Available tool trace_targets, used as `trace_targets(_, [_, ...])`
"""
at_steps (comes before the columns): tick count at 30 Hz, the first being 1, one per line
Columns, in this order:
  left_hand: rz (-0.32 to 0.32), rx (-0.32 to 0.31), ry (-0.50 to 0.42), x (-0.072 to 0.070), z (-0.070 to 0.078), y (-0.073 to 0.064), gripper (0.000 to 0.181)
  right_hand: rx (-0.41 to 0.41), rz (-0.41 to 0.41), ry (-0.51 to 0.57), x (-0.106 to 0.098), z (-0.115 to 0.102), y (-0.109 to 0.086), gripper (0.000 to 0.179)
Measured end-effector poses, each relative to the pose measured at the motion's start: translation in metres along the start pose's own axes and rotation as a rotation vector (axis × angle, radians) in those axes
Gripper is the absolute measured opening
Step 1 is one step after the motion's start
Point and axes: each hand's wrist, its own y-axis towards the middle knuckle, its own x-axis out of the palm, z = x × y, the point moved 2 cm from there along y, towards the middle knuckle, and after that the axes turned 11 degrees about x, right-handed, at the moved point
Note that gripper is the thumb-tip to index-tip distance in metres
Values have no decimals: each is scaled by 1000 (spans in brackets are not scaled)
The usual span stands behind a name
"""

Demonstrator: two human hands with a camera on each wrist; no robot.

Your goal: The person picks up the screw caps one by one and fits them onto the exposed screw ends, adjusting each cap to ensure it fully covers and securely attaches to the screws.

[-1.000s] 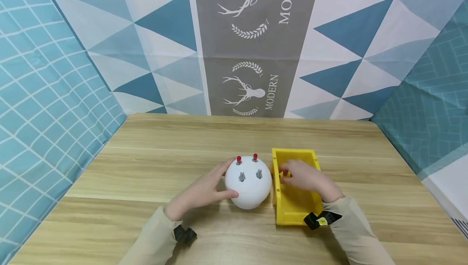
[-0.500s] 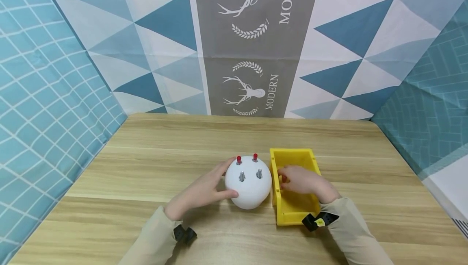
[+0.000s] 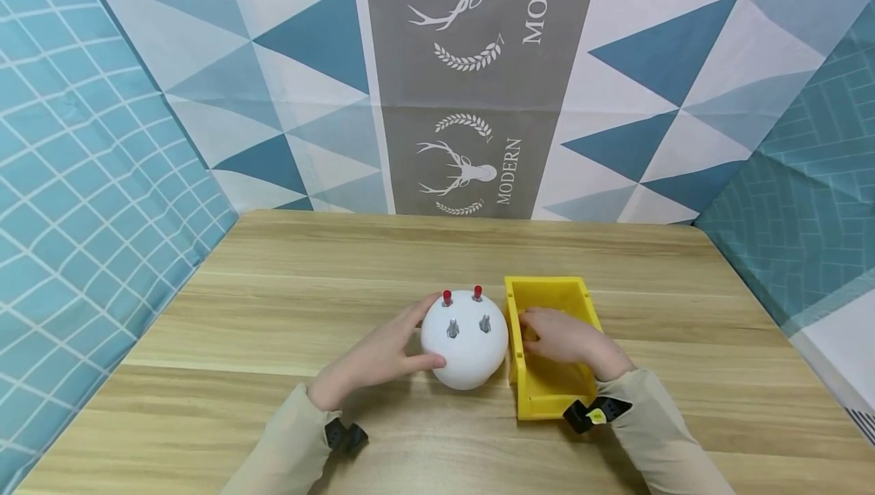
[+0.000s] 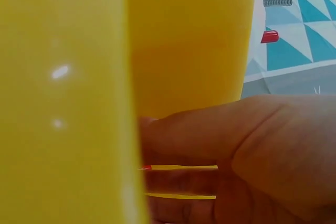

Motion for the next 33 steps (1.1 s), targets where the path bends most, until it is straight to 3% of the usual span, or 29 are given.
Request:
trace_targets(10, [0,0,7,-1,1,0,93,-9,-3,16,3,1,2,9])
trace_targets(19, [-2,5,14,-1,1,0,93,8,-27,32,6,-1,2,10])
trace_targets(26, [-3,15,9,0,1,0,92,4,28,16,12,-4,1,10])
trace_targets(33, [-7,14,3,0,1,0,93,52,51,10,16,-6,1,9])
